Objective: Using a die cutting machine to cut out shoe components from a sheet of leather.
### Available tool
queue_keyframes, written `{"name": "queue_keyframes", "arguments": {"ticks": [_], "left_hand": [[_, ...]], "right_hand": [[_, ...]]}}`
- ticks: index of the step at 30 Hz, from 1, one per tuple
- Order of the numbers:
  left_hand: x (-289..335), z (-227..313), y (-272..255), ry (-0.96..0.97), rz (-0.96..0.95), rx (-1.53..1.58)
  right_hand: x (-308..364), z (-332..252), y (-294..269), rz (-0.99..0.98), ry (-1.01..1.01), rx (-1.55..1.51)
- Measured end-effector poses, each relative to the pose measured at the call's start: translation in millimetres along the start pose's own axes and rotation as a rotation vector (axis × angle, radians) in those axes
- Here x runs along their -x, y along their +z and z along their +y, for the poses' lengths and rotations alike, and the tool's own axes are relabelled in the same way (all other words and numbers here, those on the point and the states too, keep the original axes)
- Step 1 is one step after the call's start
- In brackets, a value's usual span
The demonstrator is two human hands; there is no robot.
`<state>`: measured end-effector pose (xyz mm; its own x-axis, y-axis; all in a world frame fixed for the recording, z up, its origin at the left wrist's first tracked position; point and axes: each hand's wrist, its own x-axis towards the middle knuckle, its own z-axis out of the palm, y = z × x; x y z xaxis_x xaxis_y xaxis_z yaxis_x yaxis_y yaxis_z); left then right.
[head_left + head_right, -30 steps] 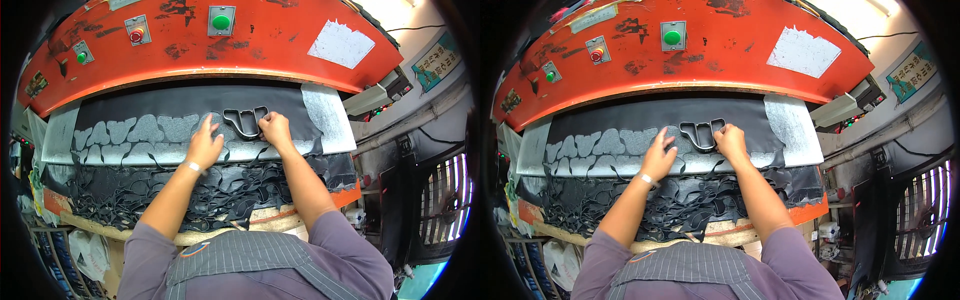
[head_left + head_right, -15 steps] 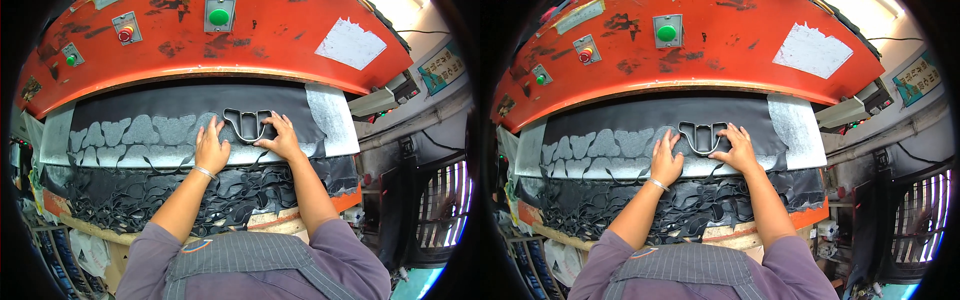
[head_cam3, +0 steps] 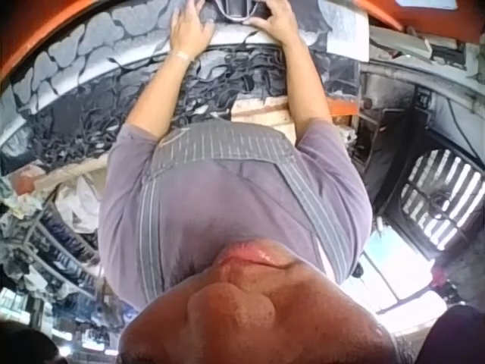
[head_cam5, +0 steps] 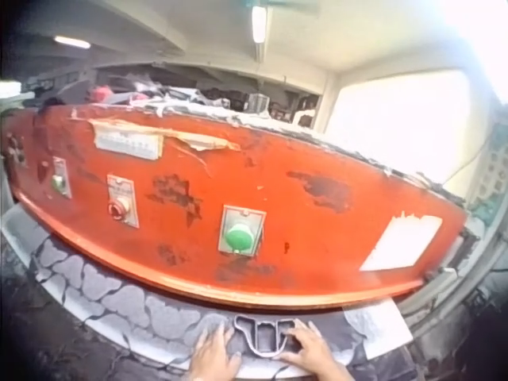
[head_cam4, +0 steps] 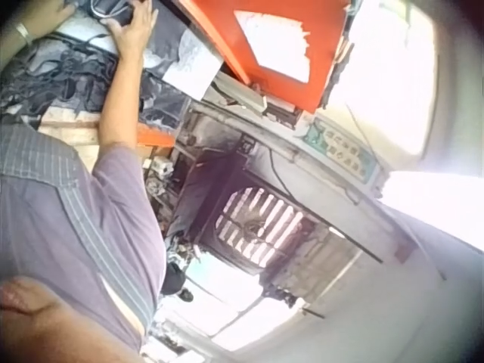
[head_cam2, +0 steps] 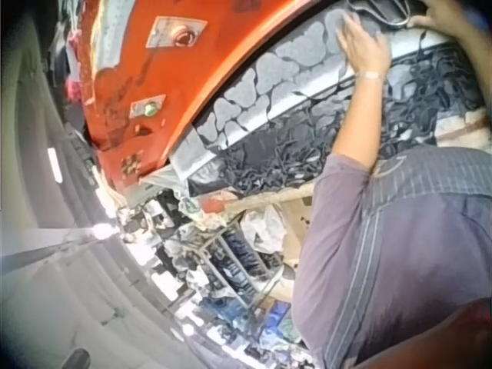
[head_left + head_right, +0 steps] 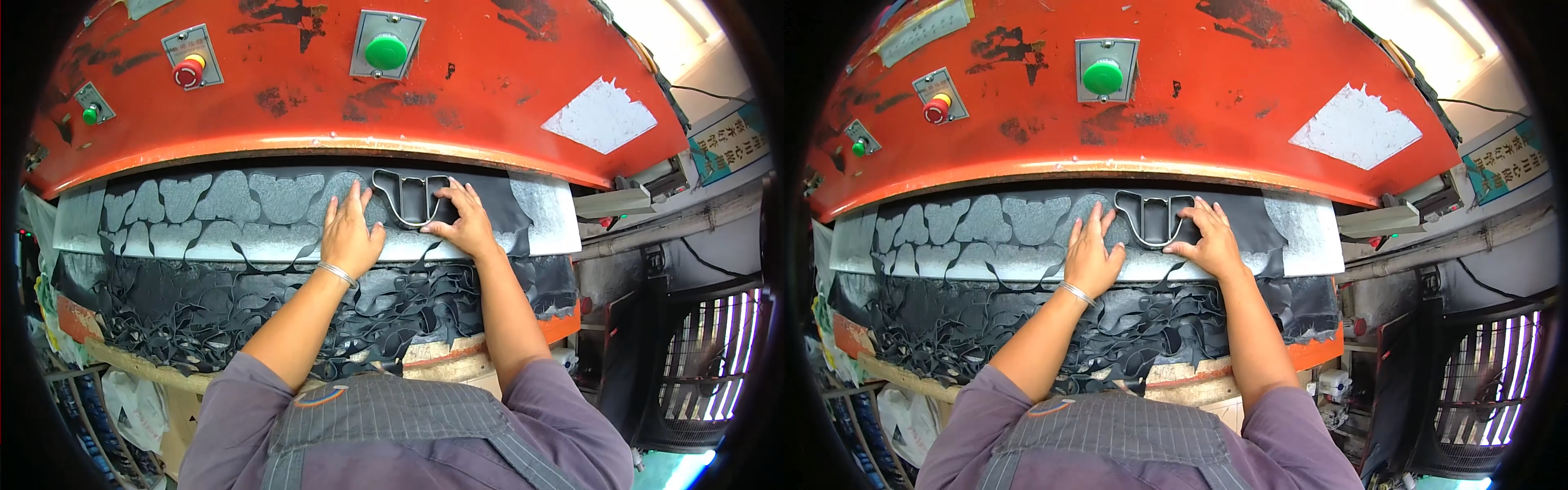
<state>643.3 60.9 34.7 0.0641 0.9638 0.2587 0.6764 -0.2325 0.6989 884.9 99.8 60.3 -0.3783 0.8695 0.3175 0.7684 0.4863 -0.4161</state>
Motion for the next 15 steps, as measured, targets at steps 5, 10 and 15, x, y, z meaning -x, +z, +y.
{"name": "queue_keyframes", "arguments": {"ticks": [5, 10, 15], "left_hand": [[6.4, -45.1, -44.7, -0.077, 0.232, 0.513], [-22.2, -97.8, -216.1, -0.082, 0.941, 0.286], [-0.5, -163.5, -377.6, -0.121, 1.223, -0.187]], "right_hand": [[1.5, -47.5, -22.6, 0.020, 0.174, -0.008], [-29.5, -118.6, -73.7, 0.239, -0.029, -0.190], [-83.6, -195.6, -75.6, 0.490, -0.220, -0.102]]}}
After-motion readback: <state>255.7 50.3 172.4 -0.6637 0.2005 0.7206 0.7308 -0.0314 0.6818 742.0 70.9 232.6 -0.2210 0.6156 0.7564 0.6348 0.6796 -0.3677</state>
